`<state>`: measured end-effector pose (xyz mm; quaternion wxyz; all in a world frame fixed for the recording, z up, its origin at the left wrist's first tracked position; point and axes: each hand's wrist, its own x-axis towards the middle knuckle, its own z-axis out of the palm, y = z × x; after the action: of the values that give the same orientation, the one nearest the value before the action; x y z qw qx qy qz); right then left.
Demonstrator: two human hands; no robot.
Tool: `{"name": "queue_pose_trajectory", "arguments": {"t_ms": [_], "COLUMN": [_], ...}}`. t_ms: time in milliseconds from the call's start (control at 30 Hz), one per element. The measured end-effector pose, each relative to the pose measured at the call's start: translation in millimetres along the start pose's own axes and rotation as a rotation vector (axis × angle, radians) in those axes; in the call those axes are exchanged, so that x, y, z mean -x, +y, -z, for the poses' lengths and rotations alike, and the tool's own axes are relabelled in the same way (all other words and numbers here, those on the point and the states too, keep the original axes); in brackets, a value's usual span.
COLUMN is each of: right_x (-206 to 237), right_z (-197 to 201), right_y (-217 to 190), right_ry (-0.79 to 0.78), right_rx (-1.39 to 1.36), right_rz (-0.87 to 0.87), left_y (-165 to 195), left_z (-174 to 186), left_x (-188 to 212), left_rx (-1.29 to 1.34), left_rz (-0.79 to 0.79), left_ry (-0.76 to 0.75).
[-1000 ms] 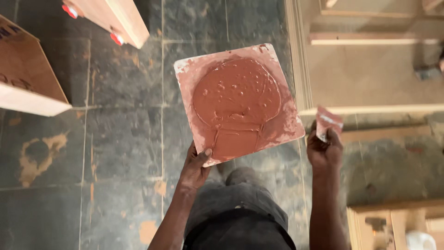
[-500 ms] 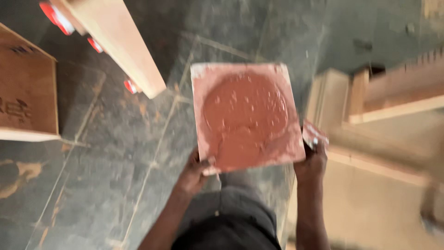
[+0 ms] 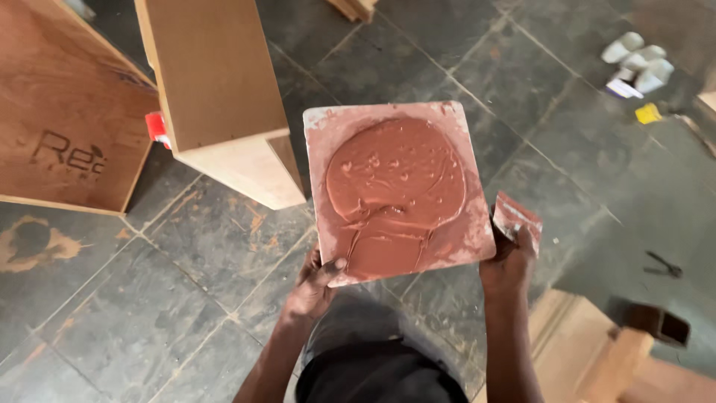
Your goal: The person prepares a pink putty-like substance by spreading and mixing it on a square board using a small metal scraper.
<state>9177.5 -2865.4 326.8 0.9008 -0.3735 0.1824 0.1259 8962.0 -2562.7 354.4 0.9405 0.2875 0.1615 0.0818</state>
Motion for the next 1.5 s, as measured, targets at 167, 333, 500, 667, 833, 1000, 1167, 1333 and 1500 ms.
{"name": "queue_pose_trajectory", "arguments": {"t_ms": [167,333,500,667,833,1000,1167,1333,1500], "right_x": [-143,-266,-386,-473,-542,-591,-603,-608,-600], "right_z": [-80,-176,-314,-452,-576,-663,-732,-792,-856], "right_y": [-8,-4,33,49,91,180,265,309,371], "right_ry": [-0.091,-0.45,-0.433,-0.631,-0.767,-0.931,-1.02,-1.164,-1.297], "right_rx": [0.053,0.072,0.344,0.379,0.459,0.494,0.621,0.733,0.711], "right_rz": [-0.095,-0.169,-0.211,-0.306,-0.41,-0.571,-0.713,-0.783,-0.876], "left_y": [25,50,92,125,165,204,233,256,297], "left_z": [-27,-48,-58,-88,-99,-74,-38,-23,-17], "left_x": [-98,-174,-283,-385,-453,-496,-532,-568,-599], "left_rx": [-0.026,0.177,0.083,0.176,0.278,0.317,0.328,0.371,0.387], "left_rz": [-0.16,-0.253,-0.427,-0.665,-0.815,-0.993,-1.178,-1.383,-1.533], "left_ry": [0.056,-0.007,0.355,0.375,0.499,0.654,0.775,0.879,1.048]}}
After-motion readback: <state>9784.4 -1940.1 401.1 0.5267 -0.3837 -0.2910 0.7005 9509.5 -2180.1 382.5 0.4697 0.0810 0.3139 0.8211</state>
